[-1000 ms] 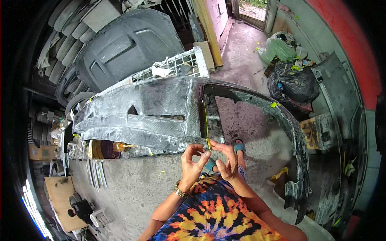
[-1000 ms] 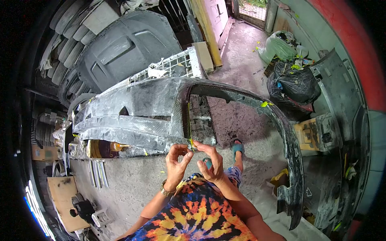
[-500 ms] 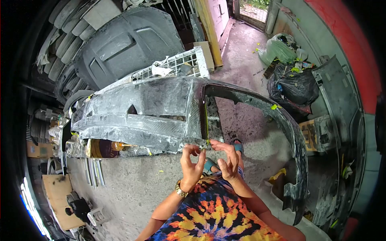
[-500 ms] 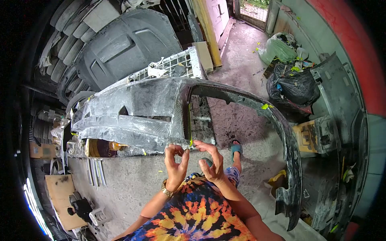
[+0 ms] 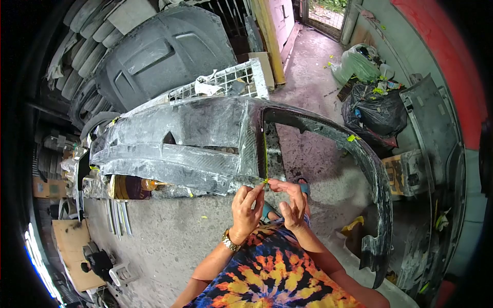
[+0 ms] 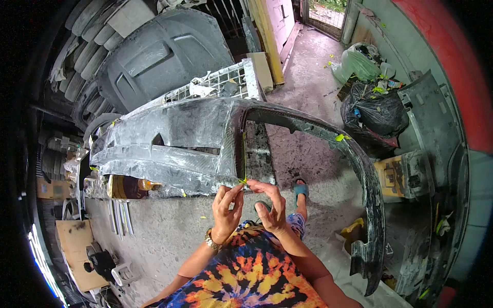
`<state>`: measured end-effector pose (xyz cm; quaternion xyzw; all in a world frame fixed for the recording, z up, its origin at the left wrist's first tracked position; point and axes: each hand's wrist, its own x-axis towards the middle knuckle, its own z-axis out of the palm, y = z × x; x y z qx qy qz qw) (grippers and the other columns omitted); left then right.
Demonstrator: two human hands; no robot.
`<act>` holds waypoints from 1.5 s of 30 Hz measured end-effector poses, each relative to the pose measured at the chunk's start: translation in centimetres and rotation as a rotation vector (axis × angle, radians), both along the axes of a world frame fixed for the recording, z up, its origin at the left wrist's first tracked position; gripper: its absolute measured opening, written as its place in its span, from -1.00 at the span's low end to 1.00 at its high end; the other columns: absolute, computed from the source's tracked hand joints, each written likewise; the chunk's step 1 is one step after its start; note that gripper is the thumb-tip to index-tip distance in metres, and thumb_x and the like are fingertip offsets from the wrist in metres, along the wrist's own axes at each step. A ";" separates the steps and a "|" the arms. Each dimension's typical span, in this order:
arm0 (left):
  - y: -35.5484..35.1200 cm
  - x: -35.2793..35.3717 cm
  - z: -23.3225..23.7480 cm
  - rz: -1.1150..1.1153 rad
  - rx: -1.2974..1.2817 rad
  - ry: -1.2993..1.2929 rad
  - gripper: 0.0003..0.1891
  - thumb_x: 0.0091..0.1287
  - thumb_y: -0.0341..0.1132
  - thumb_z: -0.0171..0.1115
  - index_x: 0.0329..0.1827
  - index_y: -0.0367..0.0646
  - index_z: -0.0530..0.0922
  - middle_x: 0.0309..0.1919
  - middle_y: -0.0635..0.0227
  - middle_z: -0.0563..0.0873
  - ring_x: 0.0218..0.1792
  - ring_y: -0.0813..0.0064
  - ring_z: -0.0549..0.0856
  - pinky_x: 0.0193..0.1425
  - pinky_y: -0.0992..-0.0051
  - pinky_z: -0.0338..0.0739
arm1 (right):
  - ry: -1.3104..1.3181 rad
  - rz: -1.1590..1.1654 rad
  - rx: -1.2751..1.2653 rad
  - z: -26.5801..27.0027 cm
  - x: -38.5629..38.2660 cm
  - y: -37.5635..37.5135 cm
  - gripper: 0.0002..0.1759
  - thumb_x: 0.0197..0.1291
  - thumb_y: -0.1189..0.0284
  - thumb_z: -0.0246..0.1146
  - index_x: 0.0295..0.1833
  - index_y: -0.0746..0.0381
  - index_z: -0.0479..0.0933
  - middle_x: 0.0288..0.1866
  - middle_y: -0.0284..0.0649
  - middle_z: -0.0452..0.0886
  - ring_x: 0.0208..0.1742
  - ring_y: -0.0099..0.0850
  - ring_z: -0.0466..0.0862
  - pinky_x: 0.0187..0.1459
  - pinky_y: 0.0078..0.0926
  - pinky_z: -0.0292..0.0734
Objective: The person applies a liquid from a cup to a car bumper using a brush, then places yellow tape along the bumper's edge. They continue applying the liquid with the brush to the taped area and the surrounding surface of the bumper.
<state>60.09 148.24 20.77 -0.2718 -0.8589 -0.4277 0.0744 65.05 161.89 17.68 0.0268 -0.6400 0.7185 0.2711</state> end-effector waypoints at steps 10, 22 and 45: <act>0.7 -0.1 0.8 0.012 0.101 -0.211 -0.69 0.26 -0.53 0.24 0.08 -0.26 0.58 -0.47 0.33 0.44 -0.49 0.51 0.49 -0.39 0.52 0.39 | 0.002 0.000 0.017 0.1 -0.2 0.2 -0.51 0.32 0.24 0.09 0.20 0.39 0.36 0.14 0.04 0.58 0.02 -0.26 0.62 0.06 -0.35 0.48; 0.4 0.0 -0.5 -0.057 0.536 -0.695 -0.71 0.33 -0.54 0.18 0.11 -0.34 0.54 -0.24 0.51 0.42 -0.20 0.70 0.44 -0.07 0.67 0.38 | -0.013 0.020 0.014 0.3 -0.2 0.5 -0.52 0.30 0.26 0.09 0.18 0.38 0.37 0.14 0.04 0.58 0.03 -0.25 0.63 0.07 -0.35 0.50; 0.7 0.2 -1.0 0.005 0.473 -0.598 -0.69 0.33 -0.47 0.21 0.12 -0.36 0.54 -0.31 0.43 0.44 -0.30 0.64 0.50 -0.17 0.61 0.47 | -0.535 0.194 -0.748 -0.6 -2.0 0.7 -0.63 0.41 0.20 0.11 0.19 0.18 0.42 0.07 -0.32 0.57 -0.05 -0.54 0.58 -0.06 -0.55 0.49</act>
